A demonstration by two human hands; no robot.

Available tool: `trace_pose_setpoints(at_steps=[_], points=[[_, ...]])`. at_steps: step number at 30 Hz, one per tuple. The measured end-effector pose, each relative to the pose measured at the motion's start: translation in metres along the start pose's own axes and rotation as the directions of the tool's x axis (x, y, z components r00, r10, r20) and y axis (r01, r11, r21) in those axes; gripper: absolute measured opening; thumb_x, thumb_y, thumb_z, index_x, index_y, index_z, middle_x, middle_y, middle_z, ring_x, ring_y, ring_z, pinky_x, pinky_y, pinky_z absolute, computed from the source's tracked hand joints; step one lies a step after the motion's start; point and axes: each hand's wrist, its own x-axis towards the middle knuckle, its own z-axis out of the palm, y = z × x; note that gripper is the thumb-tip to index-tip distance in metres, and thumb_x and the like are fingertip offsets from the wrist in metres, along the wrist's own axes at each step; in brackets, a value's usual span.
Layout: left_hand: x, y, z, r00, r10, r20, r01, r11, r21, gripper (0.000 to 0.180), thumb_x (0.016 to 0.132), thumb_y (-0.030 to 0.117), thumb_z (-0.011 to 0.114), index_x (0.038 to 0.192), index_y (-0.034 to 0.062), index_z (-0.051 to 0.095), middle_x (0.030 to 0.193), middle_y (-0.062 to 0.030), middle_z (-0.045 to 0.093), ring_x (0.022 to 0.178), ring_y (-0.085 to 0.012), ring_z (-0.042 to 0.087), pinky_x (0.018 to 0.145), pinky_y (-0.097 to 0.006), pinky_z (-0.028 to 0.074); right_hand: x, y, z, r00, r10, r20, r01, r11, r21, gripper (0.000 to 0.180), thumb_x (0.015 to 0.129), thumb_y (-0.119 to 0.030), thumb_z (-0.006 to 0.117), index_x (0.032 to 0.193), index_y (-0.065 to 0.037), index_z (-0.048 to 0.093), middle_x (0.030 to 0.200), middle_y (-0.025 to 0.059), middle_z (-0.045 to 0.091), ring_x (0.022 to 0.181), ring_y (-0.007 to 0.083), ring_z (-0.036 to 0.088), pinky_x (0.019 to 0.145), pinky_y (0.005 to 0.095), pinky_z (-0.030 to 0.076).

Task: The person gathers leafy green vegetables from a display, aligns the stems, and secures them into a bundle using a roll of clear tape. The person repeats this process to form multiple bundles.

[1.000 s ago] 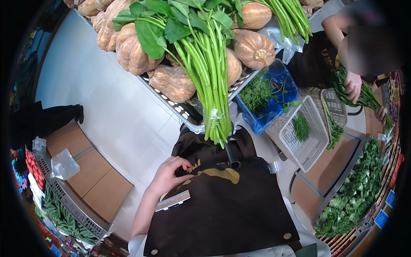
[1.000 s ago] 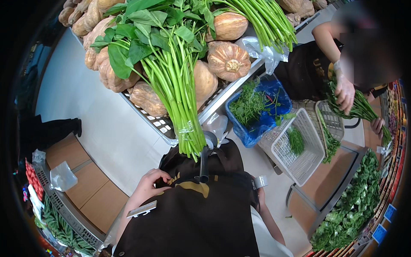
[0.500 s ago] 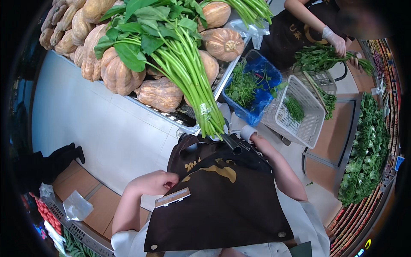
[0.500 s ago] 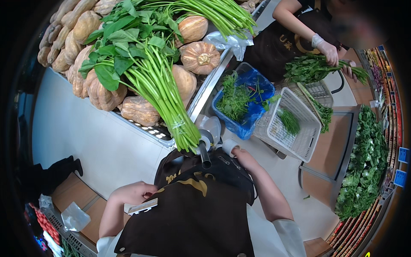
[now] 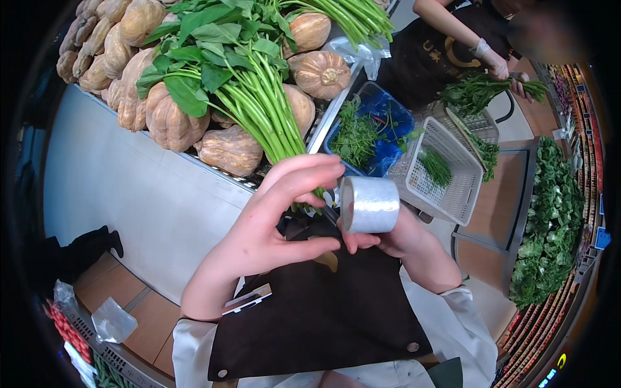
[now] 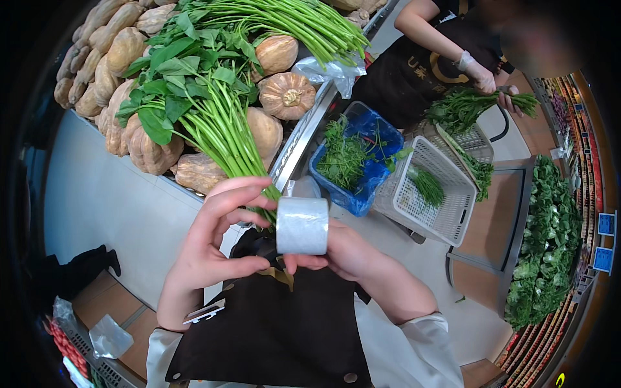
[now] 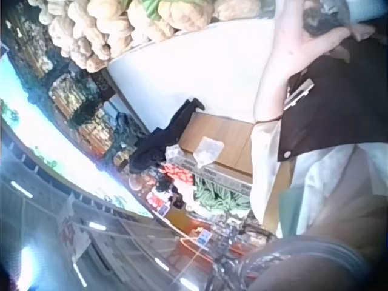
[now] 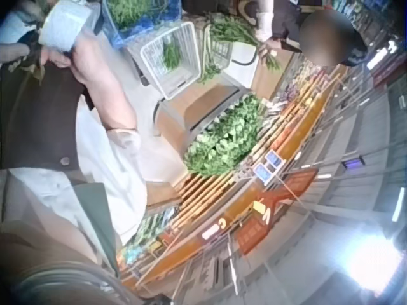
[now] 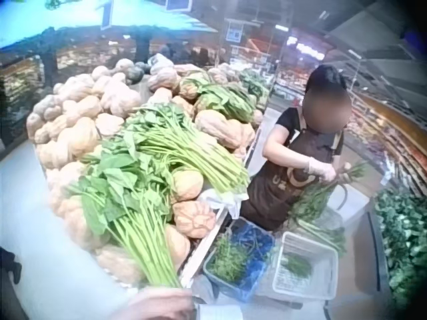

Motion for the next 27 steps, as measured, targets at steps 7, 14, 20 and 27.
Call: trace_pose_setpoints(at_steps=[7,14,20,27], points=[[-0.005,0.006,0.007,0.998,-0.010,-0.066,0.010,1.000,0.002,0.065,0.064,0.005,0.077,0.120,0.0011,0.046,0.124,-0.0198,0.046,0.115,-0.0275,0.048,0.097,-0.038,0.038,0.020,-0.013,0.029,0.979,0.202,-0.007,-0.202,0.976,-0.082,0.031,0.092,-0.025,0.036,0.097,-0.003,0.057,0.073,0.0072,0.059,0.064,0.0119,0.055,0.058,0.0225,0.042],[-0.011,0.003,0.011,0.964,0.211,-0.161,-0.195,0.975,0.109,0.053,0.065,0.005,0.076,0.114,0.0074,0.056,0.124,-0.0158,0.048,0.111,-0.0281,0.051,0.090,-0.036,0.045,0.027,-0.013,0.028,0.990,0.116,0.078,-0.098,0.975,-0.201,0.030,0.093,-0.025,0.037,0.099,-0.003,0.056,0.076,0.0038,0.058,0.062,0.0092,0.053,0.057,0.0210,0.040],[-0.019,0.002,0.009,0.951,0.271,-0.151,-0.253,0.959,0.129,0.044,0.068,0.001,0.073,0.109,0.0056,0.059,0.127,-0.0176,0.045,0.112,-0.0287,0.049,0.089,-0.035,0.044,0.034,-0.011,0.021,0.988,-0.130,0.083,0.153,0.894,-0.420,0.022,0.088,-0.010,0.046,0.104,-0.001,0.058,0.089,0.0020,0.062,0.076,0.0090,0.058,0.066,0.0239,0.045],[-0.025,0.007,0.011,0.972,0.071,-0.224,-0.069,0.998,0.014,0.059,0.065,0.007,0.077,0.118,0.0030,0.051,0.123,-0.0140,0.048,0.106,-0.0197,0.051,0.077,-0.027,0.045,0.030,-0.019,0.021,0.993,-0.048,0.104,0.093,0.862,-0.498,0.019,0.079,-0.012,0.064,0.095,-0.002,0.064,0.089,0.0033,0.065,0.081,0.0096,0.061,0.071,0.0233,0.046]])
